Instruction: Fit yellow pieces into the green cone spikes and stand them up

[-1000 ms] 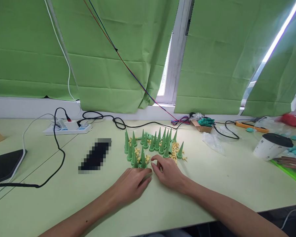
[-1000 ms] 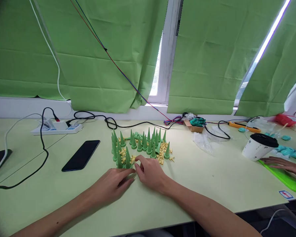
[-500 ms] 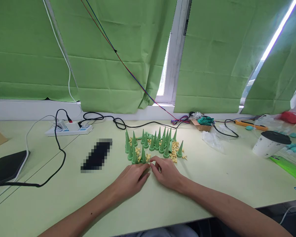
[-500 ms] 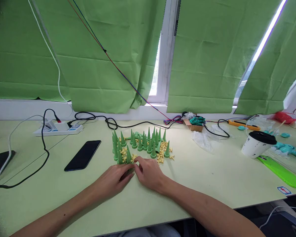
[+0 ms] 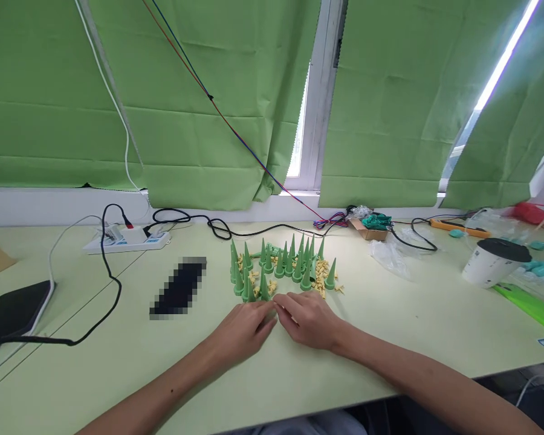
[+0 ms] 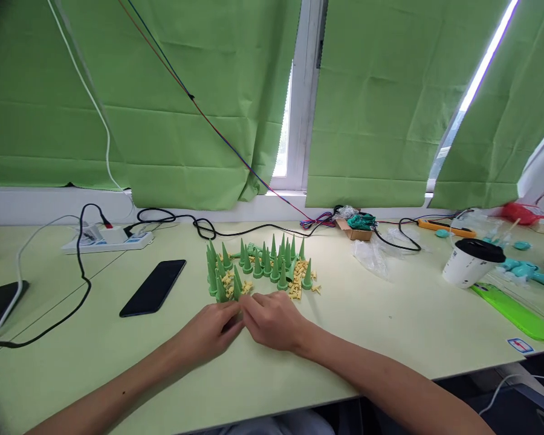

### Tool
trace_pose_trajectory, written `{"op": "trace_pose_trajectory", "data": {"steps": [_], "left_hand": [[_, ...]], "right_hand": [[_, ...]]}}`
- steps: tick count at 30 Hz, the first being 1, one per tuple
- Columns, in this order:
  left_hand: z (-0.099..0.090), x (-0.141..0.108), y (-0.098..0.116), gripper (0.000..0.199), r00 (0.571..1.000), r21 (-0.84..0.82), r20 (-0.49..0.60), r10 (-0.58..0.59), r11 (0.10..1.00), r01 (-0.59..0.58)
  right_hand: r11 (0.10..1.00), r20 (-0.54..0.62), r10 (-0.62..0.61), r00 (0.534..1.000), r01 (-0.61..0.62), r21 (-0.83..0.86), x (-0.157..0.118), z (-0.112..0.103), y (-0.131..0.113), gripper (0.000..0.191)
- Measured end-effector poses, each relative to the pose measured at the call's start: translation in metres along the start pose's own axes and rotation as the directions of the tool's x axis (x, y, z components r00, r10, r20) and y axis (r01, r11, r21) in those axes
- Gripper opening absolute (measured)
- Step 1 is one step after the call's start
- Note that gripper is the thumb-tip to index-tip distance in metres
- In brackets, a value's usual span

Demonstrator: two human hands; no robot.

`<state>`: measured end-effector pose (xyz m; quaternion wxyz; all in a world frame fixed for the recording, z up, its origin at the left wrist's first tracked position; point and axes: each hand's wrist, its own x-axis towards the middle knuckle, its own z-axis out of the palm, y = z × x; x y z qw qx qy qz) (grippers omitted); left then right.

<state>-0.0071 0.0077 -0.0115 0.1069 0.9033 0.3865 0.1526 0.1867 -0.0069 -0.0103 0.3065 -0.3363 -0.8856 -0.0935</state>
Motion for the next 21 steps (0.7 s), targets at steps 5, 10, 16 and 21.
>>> {"op": "trace_pose_trajectory", "data": {"steps": [5, 10, 16, 21], "left_hand": [[0.001, -0.002, 0.001, 0.027, 1.000, 0.060, 0.003, -0.015, 0.998, 0.015], [0.000, -0.002, -0.002, 0.026, 0.998, 0.070, -0.014, -0.059, 0.996, 0.060], [0.003, 0.000, -0.006, 0.030, 0.996, 0.064, -0.046, -0.076, 0.995, 0.079], [0.002, 0.001, -0.006, 0.030, 0.993, 0.074, -0.058, -0.099, 0.992, 0.103]], "right_hand": [[0.988, 0.057, -0.079, 0.995, 0.086, -0.128, 0.020, -0.036, -0.002, 0.029], [0.979, 0.037, 0.153, 0.987, -0.147, -0.140, 0.060, -0.046, 0.032, 0.024], [0.959, 0.188, 0.216, 0.958, -0.172, -0.225, 0.115, -0.030, 0.067, 0.036], [0.959, 0.369, 0.192, 0.910, -0.095, -0.265, 0.146, -0.007, 0.080, 0.050]]}}
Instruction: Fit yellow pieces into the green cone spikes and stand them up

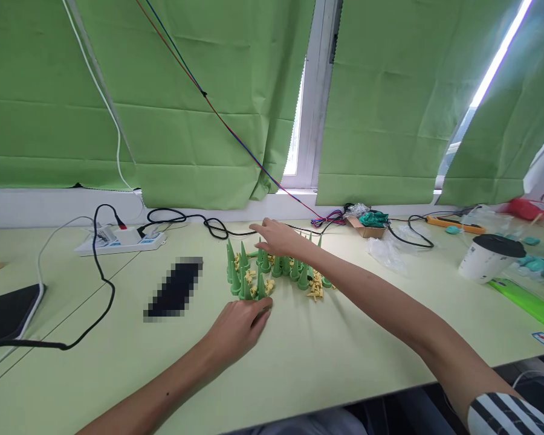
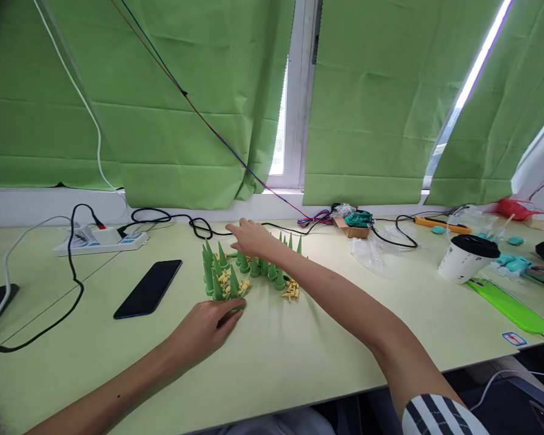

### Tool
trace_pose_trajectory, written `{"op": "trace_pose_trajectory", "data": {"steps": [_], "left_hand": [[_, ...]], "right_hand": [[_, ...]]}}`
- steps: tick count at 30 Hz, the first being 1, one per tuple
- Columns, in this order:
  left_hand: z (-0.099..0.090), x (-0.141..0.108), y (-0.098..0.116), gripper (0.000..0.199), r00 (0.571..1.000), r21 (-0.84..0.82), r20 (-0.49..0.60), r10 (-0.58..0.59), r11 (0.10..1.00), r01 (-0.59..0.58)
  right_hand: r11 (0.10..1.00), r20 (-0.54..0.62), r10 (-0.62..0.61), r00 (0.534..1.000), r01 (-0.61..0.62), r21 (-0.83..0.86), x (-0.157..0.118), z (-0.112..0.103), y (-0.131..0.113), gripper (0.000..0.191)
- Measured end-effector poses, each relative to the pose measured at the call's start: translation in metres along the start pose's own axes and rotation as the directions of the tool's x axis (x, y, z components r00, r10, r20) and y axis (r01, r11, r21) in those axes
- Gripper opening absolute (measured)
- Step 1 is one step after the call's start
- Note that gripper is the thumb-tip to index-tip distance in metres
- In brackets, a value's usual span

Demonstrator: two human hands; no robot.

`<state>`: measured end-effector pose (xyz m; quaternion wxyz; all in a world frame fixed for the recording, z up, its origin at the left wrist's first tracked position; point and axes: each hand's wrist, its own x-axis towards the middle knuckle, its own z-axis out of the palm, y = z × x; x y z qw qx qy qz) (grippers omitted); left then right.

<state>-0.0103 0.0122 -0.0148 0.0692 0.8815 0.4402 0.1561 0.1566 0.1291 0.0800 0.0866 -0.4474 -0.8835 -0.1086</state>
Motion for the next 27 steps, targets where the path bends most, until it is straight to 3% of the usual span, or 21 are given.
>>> {"op": "trace_pose_trajectory", "data": {"steps": [3, 10, 14, 20, 27], "left_hand": [[-0.001, 0.001, -0.001, 0.030, 1.000, 0.023, 0.008, -0.016, 1.000, 0.016], [-0.001, 0.002, -0.005, 0.030, 1.000, 0.030, -0.003, -0.020, 0.999, 0.020], [-0.002, 0.003, -0.007, 0.031, 0.999, 0.020, 0.017, -0.040, 0.999, 0.040], [-0.003, 0.005, -0.009, 0.031, 0.998, -0.005, 0.026, -0.053, 0.999, 0.053], [-0.003, 0.007, -0.015, 0.033, 0.999, -0.019, 0.013, -0.047, 0.999, 0.047]], "right_hand": [[1.000, 0.103, -0.015, 0.995, 0.014, 0.008, 0.016, 0.012, 0.004, 0.049], [0.997, 0.190, -0.081, 0.978, 0.082, 0.001, 0.032, 0.027, 0.001, 0.031], [0.996, 0.214, -0.075, 0.974, 0.082, -0.025, 0.033, 0.025, -0.005, 0.019], [0.995, 0.228, -0.069, 0.971, 0.085, -0.060, 0.026, 0.021, -0.010, 0.028], [0.991, 0.203, -0.091, 0.975, 0.108, -0.078, 0.017, 0.017, -0.012, 0.027]]}}
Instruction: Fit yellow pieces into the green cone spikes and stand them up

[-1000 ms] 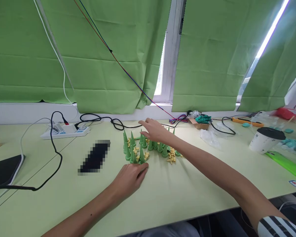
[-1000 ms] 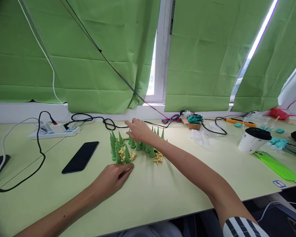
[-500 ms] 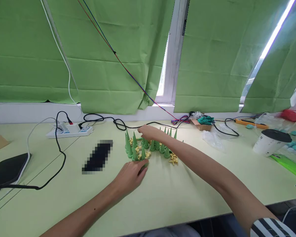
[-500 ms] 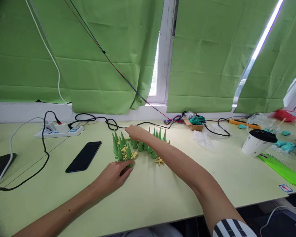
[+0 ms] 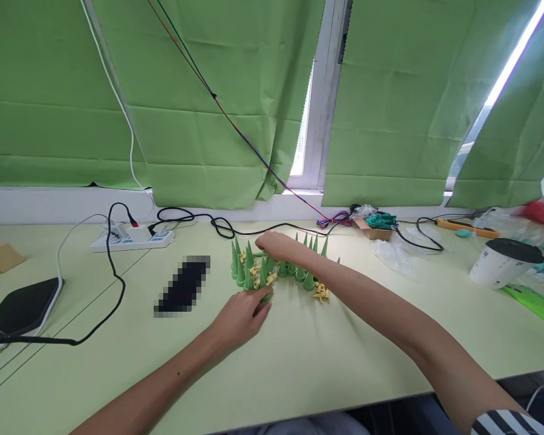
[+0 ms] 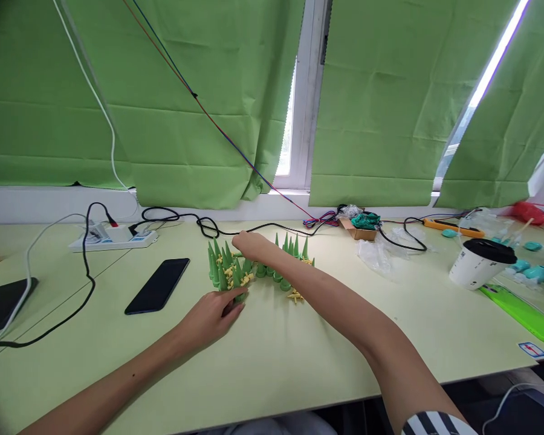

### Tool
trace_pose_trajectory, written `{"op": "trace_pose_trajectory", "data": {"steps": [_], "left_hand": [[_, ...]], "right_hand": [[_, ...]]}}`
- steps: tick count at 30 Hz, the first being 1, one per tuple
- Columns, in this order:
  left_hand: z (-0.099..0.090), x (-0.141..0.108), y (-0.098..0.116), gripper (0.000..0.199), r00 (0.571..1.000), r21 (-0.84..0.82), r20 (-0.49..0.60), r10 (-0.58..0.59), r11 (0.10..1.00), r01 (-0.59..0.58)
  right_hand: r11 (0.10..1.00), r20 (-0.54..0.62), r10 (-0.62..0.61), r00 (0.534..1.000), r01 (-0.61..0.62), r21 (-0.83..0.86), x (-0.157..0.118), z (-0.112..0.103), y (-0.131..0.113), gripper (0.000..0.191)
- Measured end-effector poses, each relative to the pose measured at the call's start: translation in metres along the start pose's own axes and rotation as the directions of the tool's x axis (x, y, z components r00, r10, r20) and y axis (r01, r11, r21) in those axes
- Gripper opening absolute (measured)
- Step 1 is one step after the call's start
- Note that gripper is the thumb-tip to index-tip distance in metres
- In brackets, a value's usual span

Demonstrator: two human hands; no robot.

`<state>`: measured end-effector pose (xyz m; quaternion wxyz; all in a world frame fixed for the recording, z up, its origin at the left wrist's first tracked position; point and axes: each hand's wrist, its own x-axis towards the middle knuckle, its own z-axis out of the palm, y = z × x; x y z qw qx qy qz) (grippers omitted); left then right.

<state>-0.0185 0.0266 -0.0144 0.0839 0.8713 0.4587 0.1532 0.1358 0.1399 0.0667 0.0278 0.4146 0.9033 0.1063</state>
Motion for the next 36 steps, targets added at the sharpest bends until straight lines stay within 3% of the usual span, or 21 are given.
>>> {"op": "trace_pose_trajectory", "data": {"steps": [13, 18, 21, 24, 26, 28, 30, 33, 36], "left_hand": [[-0.003, -0.001, 0.001, 0.029, 0.990, -0.073, -0.086, 0.116, 0.990, -0.123], [0.003, -0.002, 0.000, 0.027, 0.970, -0.081, -0.234, 0.064, 0.993, -0.085], [0.005, -0.002, 0.000, 0.030, 0.917, -0.113, -0.399, -0.004, 0.993, -0.045], [0.001, -0.003, 0.002, 0.030, 0.817, -0.219, -0.559, -0.145, 0.975, 0.023], [-0.002, -0.003, 0.003, 0.030, 0.758, -0.286, -0.611, -0.229, 0.957, 0.058], [-0.005, -0.002, 0.004, 0.035, 0.732, -0.315, -0.622, -0.280, 0.944, 0.094], [-0.006, -0.001, 0.004, 0.038, 0.754, -0.299, -0.586, -0.296, 0.944, 0.139], [-0.003, 0.001, 0.001, 0.039, 0.833, -0.212, -0.466, -0.297, 0.952, 0.221], [0.001, 0.003, -0.002, 0.048, 0.884, -0.141, -0.334, -0.327, 0.945, 0.296]], "right_hand": [[0.998, -0.050, 0.019, 0.999, -0.022, -0.054, -0.006, -0.017, -0.008, 0.026], [0.996, -0.117, 0.044, 0.992, -0.053, -0.070, -0.016, -0.033, -0.007, 0.030], [0.992, -0.190, 0.074, 0.979, -0.091, -0.083, -0.031, -0.045, -0.005, 0.029], [0.987, -0.246, 0.100, 0.964, -0.127, -0.094, -0.052, -0.056, -0.006, 0.032], [0.986, -0.247, 0.115, 0.962, -0.142, -0.092, -0.067, -0.061, -0.009, 0.031], [0.984, -0.241, 0.138, 0.961, -0.161, -0.079, -0.082, -0.065, -0.012, 0.031], [0.983, -0.224, 0.148, 0.963, -0.168, -0.070, -0.095, -0.067, -0.016, 0.032], [0.982, -0.205, 0.161, 0.965, -0.177, -0.064, -0.110, -0.065, -0.021, 0.030], [0.994, -0.179, 0.094, 0.979, -0.101, -0.036, -0.119, -0.059, -0.023, 0.027]]}}
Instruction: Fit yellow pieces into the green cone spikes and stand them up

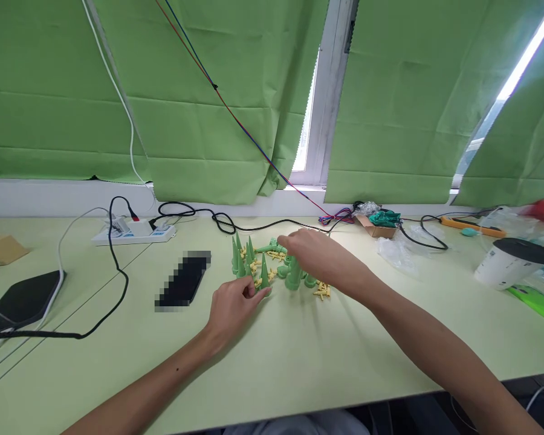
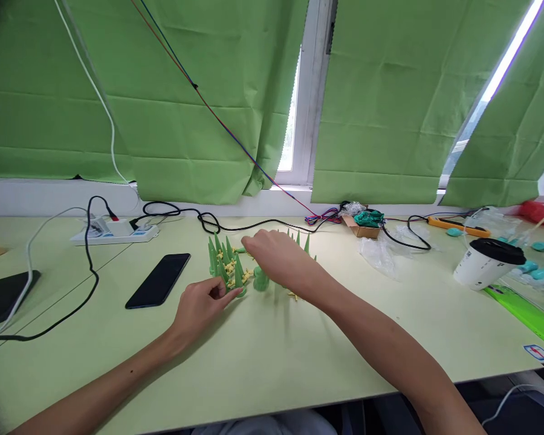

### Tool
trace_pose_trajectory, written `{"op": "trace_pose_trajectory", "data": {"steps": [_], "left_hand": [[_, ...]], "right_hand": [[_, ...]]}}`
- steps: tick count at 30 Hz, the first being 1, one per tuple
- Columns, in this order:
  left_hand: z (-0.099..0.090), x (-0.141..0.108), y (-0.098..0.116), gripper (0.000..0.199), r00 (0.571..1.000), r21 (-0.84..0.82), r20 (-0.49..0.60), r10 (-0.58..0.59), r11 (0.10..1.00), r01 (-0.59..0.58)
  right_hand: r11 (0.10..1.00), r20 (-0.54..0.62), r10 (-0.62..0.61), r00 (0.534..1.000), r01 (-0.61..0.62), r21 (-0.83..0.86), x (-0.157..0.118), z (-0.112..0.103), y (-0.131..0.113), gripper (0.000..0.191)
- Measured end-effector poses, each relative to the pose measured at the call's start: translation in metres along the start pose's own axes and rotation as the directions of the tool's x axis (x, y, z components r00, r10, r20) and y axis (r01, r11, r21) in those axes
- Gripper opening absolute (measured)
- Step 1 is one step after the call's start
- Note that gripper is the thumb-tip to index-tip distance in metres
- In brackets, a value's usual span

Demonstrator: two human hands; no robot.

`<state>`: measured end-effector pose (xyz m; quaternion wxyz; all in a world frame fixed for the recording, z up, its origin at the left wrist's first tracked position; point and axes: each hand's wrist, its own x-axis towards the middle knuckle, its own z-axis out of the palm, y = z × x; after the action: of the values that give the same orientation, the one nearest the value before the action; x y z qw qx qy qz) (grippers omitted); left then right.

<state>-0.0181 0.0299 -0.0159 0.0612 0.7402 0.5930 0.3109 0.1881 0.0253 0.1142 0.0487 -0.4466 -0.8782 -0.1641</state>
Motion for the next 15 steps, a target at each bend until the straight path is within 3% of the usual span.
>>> {"op": "trace_pose_trajectory", "data": {"steps": [3, 7, 15], "left_hand": [[0.004, 0.002, -0.003, 0.044, 0.996, 0.038, 0.087, -0.020, 0.999, 0.016], [0.005, 0.005, -0.005, 0.043, 0.993, 0.050, 0.119, -0.020, 0.999, 0.014], [0.007, 0.007, -0.009, 0.041, 0.996, 0.031, 0.093, 0.009, 0.999, -0.012]], "right_hand": [[0.996, 0.060, -0.075, 0.995, 0.072, 0.060, -0.004, 0.007, -0.002, 0.028], [0.985, 0.168, -0.135, 0.976, 0.114, 0.133, -0.003, 0.015, -0.006, 0.023], [0.982, 0.155, -0.158, 0.975, 0.139, 0.126, 0.007, 0.030, -0.008, 0.018]]}}
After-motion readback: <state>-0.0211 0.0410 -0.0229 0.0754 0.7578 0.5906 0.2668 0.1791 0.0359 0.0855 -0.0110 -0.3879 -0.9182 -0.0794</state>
